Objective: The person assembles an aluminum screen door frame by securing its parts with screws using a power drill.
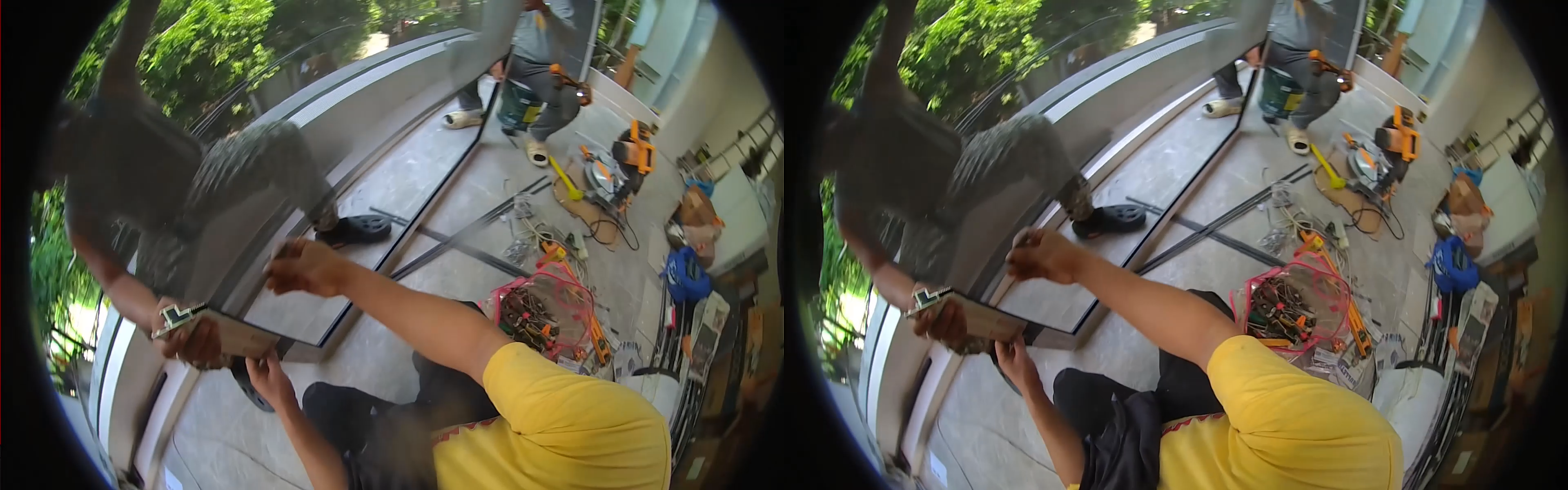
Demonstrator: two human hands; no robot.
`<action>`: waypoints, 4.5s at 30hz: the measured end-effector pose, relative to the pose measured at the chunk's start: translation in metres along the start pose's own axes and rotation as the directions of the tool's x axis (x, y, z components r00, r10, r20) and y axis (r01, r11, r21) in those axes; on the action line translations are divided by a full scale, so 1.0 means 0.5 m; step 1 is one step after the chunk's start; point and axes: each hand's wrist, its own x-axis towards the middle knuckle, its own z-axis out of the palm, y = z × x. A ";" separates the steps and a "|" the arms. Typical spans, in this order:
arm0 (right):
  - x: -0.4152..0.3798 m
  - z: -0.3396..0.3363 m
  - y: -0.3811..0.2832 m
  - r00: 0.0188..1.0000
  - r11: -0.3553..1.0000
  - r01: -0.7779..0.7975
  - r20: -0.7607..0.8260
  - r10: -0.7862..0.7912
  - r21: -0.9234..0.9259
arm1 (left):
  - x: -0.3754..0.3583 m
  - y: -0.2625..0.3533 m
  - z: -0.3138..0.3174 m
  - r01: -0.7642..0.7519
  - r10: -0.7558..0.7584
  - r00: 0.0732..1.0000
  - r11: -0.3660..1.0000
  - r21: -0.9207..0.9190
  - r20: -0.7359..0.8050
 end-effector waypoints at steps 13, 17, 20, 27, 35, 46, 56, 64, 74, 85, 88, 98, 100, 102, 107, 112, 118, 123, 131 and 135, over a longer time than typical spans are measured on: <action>-0.025 -0.052 0.046 0.973 0.971 -0.190 -0.161 0.166 -0.146 | 0.067 0.039 -0.026 0.049 -0.047 0.995 0.999 -0.023 0.091; -0.034 -0.072 0.054 0.977 0.981 -0.153 -0.170 0.132 -0.119 | 0.076 0.058 -0.032 0.091 -0.073 0.979 0.992 -0.092 0.191; -0.024 -0.088 0.063 0.969 0.977 -0.165 -0.205 0.135 -0.136 | 0.092 0.064 -0.024 0.084 -0.064 0.973 0.993 -0.084 0.221; -0.023 -0.112 0.101 0.956 0.974 -0.211 -0.225 0.187 -0.086 | 0.133 -0.002 -0.058 0.154 -0.130 0.950 0.986 -0.066 0.283; -0.025 -0.120 0.120 0.980 0.993 -0.072 -0.190 0.054 -0.090 | 0.143 0.018 -0.044 0.211 -0.159 0.937 0.968 -0.140 0.311; -0.014 -0.117 0.135 0.982 0.999 0.035 -0.186 -0.041 -0.039 | 0.122 0.030 -0.026 0.155 -0.075 0.951 0.955 -0.252 0.298; -0.016 -0.135 0.161 0.990 0.998 -0.022 -0.138 0.014 -0.054 | 0.117 -0.008 -0.051 0.144 -0.113 0.963 0.983 -0.114 0.243; -0.024 -0.107 0.145 0.993 1.000 -0.008 -0.114 0.006 -0.019 | 0.122 -0.018 -0.076 0.131 -0.145 0.972 0.988 0.083 0.183; -0.016 -0.091 0.151 0.987 0.992 0.033 -0.158 -0.013 0.124 | 0.121 -0.021 -0.066 0.085 -0.037 0.955 0.985 -0.149 0.295; -0.004 -0.098 0.147 0.997 1.000 0.004 -0.075 -0.003 0.004 | 0.122 -0.015 -0.065 0.103 -0.081 0.964 0.992 -0.073 0.252; -0.005 -0.091 0.146 0.993 1.000 0.014 -0.114 -0.014 0.004 | 0.123 -0.018 -0.067 0.097 -0.071 0.959 0.992 -0.082 0.273; 0.017 -0.159 0.183 0.979 0.899 0.162 -0.046 -0.197 -0.408 | 0.120 -0.012 -0.043 0.045 -0.060 0.994 0.986 0.159 0.091; -0.001 -0.157 0.182 0.978 0.988 0.146 -0.141 -0.152 -0.053 | 0.125 0.019 -0.024 0.036 -0.052 0.985 0.995 0.096 0.166; -0.014 -0.147 0.186 0.963 0.994 0.103 -0.248 -0.105 -0.021 | 0.125 0.027 -0.016 0.090 -0.042 0.963 0.981 -0.172 0.266; -0.047 -0.190 0.198 0.960 0.999 -0.014 -0.280 0.022 0.030 | 0.132 0.012 -0.017 0.099 -0.044 0.956 0.979 -0.178 0.289; -0.058 -0.227 0.223 0.950 0.993 -0.108 -0.299 0.087 -0.052 | 0.130 0.005 -0.022 0.124 -0.074 0.960 0.977 -0.172 0.270; -0.069 -0.257 0.263 0.869 0.980 -0.196 -0.469 0.156 -0.037 | 0.129 0.006 -0.028 0.115 -0.074 0.959 0.984 -0.136 0.275; -0.060 -0.315 0.299 0.818 0.953 -0.303 -0.522 0.242 -0.032 | 0.122 0.024 -0.018 0.140 -0.106 0.965 0.982 -0.129 0.240; -0.080 -0.350 0.339 0.749 0.954 -0.296 -0.611 0.257 0.038 | 0.128 0.010 -0.031 0.124 -0.083 0.947 0.985 -0.116 0.310; -0.076 -0.366 0.364 0.716 0.951 -0.307 -0.651 0.250 0.027 | 0.131 0.004 -0.028 0.132 -0.071 0.947 0.976 -0.176 0.314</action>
